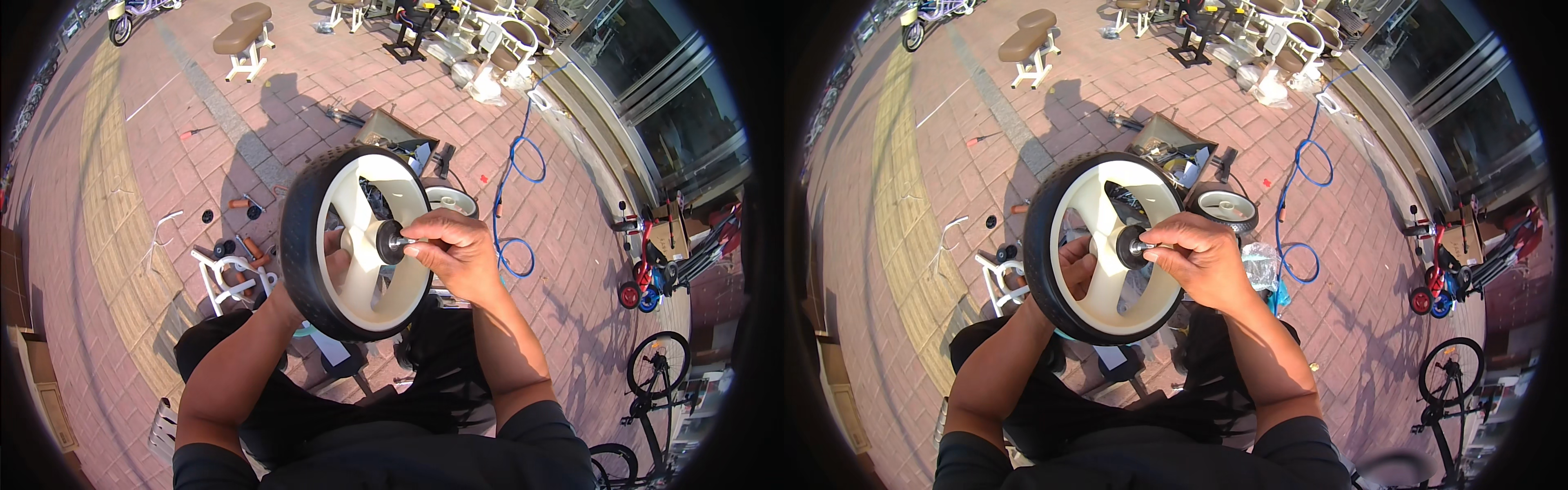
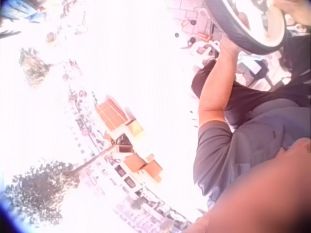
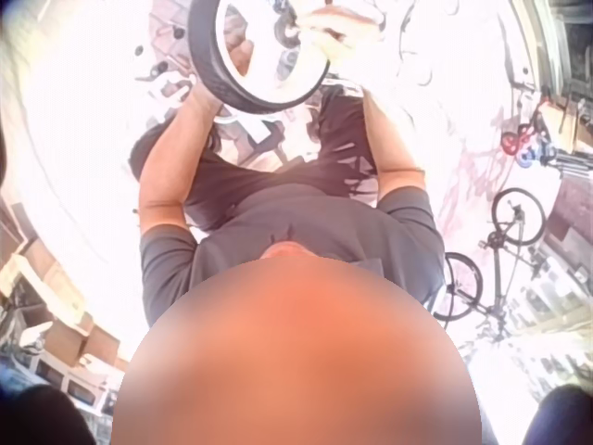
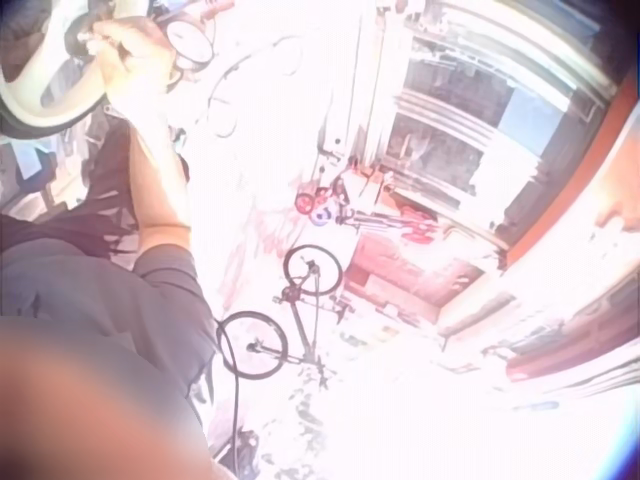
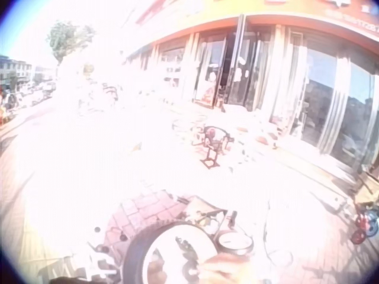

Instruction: The person assembles a small wheel by inserting a metal axle into the hub, tightening it with a wrench, and adding a nut. They repeat the process on a second wheel, handling the axle, nut, and wrench throughout.

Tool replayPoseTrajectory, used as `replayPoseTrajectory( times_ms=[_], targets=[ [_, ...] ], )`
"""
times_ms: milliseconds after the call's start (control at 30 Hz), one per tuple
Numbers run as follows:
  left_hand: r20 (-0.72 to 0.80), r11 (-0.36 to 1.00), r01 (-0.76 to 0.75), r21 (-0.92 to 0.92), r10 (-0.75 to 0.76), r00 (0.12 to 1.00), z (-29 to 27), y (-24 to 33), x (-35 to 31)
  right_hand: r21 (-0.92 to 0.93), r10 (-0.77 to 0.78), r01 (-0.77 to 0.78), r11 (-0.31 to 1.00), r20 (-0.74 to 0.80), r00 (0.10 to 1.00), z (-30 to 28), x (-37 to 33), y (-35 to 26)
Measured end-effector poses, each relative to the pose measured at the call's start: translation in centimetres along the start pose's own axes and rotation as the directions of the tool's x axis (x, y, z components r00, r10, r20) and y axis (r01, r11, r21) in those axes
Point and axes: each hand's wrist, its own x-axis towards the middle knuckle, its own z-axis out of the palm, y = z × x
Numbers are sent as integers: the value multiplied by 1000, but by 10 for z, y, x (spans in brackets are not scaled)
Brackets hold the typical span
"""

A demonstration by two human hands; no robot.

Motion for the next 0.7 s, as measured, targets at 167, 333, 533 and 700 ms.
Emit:
replayPoseTrajectory(
  times_ms=[167,333,533,700],
  targets=[
    [-7,1000,-11,-20,11,1000,-1,-4,-1,89,29,-32,995,32,999,-4,-1,-2],
    [-14,1000,9,15,-9,1000,-4,-7,-1,99,-21,16,995,47,999,-8,1,-2],
    [-11,1000,7,10,-7,1000,-5,-7,1,82,-27,24,996,35,999,-8,0,-5],
    [5,1000,3,4,-3,1000,-4,-6,0,-130,-210,220,967,85,974,-9,5,-1]
  ],
)
